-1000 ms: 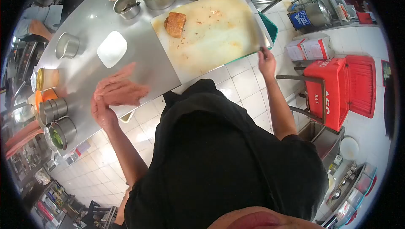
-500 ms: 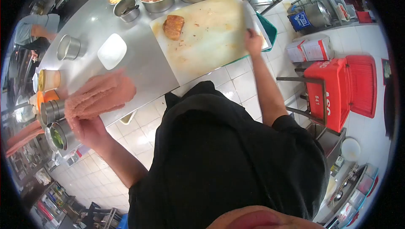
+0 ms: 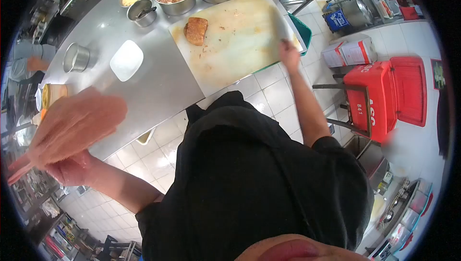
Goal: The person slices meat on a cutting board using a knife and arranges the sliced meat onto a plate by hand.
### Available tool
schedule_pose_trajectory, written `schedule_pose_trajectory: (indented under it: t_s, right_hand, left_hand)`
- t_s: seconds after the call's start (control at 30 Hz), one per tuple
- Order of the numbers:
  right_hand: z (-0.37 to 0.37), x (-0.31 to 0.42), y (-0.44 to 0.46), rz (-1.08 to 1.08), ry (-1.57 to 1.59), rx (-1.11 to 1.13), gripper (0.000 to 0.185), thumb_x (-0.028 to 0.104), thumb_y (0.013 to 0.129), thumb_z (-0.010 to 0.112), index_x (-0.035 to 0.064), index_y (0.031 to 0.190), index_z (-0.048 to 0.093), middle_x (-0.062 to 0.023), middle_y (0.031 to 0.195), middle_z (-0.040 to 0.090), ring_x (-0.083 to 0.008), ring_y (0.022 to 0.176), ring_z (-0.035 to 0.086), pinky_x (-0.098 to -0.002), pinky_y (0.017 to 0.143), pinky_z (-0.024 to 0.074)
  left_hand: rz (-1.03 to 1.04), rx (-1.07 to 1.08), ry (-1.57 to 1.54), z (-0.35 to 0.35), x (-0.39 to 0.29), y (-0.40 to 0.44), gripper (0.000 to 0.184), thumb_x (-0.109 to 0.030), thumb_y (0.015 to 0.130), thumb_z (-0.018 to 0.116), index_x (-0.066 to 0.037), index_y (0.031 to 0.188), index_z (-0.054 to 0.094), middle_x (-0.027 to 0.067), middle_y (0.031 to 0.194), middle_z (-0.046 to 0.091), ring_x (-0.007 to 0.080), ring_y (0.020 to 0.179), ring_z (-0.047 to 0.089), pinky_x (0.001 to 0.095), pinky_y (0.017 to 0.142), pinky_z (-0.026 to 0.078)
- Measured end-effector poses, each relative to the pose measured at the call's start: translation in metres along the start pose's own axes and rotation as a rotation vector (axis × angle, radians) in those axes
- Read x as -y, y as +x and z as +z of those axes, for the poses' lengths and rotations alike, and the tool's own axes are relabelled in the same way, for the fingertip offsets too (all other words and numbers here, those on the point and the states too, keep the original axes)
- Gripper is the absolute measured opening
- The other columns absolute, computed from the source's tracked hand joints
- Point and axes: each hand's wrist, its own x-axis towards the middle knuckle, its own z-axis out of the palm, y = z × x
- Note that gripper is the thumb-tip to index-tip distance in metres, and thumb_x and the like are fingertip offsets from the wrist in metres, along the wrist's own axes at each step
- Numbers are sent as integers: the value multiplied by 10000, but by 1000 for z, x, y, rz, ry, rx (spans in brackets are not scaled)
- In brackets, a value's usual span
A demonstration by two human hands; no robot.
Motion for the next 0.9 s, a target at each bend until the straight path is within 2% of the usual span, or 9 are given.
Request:
schedule_pose_trajectory:
  t_s: [0.07, 0.17, 0.23, 0.27, 0.37, 0.5, 0.6, 0.7, 0.9]
  right_hand:
    - [-29, -56, 62, 138, 23, -175, 381, 331, 952, 657, 15, 1145, 745, -180, 1031, 770, -298, 916, 746, -411, 857, 568]
    - [-58, -59, 93, 347, 544, -248, 333, 271, 980, 661, 28, 1206, 682, -71, 855, 684, -202, 674, 641, -365, 640, 540]
    - [-72, 15, 77, 432, 1008, -287, 316, 242, 1000, 648, 44, 1246, 633, -19, 784, 594, -155, 601, 562, -336, 528, 491]
    - [-59, 26, 77, 414, 1053, -342, 333, 249, 1033, 613, 48, 1294, 565, -5, 750, 516, -133, 536, 503, -302, 437, 414]
    - [-6, 39, 64, 532, 1085, -486, 424, 264, 1038, 593, 35, 1365, 452, -52, 750, 518, -149, 462, 459, -323, 391, 375]
    - [8, 42, 65, 582, 1083, -449, 451, 267, 1024, 594, 58, 1381, 415, -72, 768, 523, -156, 453, 461, -330, 380, 361]
    - [16, 29, 71, 586, 1077, -430, 431, 264, 1020, 599, 56, 1357, 431, -89, 803, 539, -148, 461, 463, -334, 380, 360]
    - [11, 29, 83, 594, 1032, -387, 430, 258, 1016, 608, 45, 1347, 435, -84, 806, 543, -136, 471, 463, -325, 385, 361]
    - [19, 137, -39, -156, 521, -80, 357, 193, 996, 667, 31, 1308, 605, -81, 902, 667, -138, 658, 598, -285, 600, 510]
  left_hand:
    - [245, -318, 658, 4, 36, -6, 625, -314, 1038, 526, 74, 1507, 387, 290, 1572, 388, 438, 1468, 378, 633, 1241, 246]
    - [-50, -323, 93, -73, 74, -31, 625, -458, 1036, 475, -38, 1497, 438, 249, 1545, 420, 455, 1443, 386, 662, 1221, 236]
    - [-126, -880, 188, -88, 121, -57, 537, -486, 1033, 473, -110, 1413, 518, 191, 1530, 444, 415, 1452, 370, 667, 1216, 223]
    - [-340, -111, -216, -181, 117, -95, 544, -480, 1042, 465, -110, 1439, 505, 165, 1581, 407, 404, 1475, 352, 638, 1241, 215]
    - [-227, -633, 98, -164, 152, -107, 547, -494, 1042, 478, -129, 1449, 487, 173, 1525, 468, 418, 1438, 410, 626, 1224, 290]
    - [-269, -612, 279, -157, 143, -107, 577, -503, 1055, 425, -102, 1464, 495, 142, 1541, 487, 379, 1424, 448, 538, 1225, 342]
    - [-304, -189, 213, -203, 148, -138, 601, -467, 1037, 465, 0, 1411, 526, 209, 1415, 577, 391, 1286, 568, 488, 1144, 448]
    - [-403, -333, 207, -166, 159, -156, 491, -347, 1042, 521, 35, 1351, 527, 227, 1363, 593, 357, 1218, 607, 484, 1053, 510]
    - [-364, -119, 827, -94, 170, -116, 398, -198, 1007, 576, 131, 1229, 547, 240, 1045, 702, 314, 966, 708, 442, 858, 615]
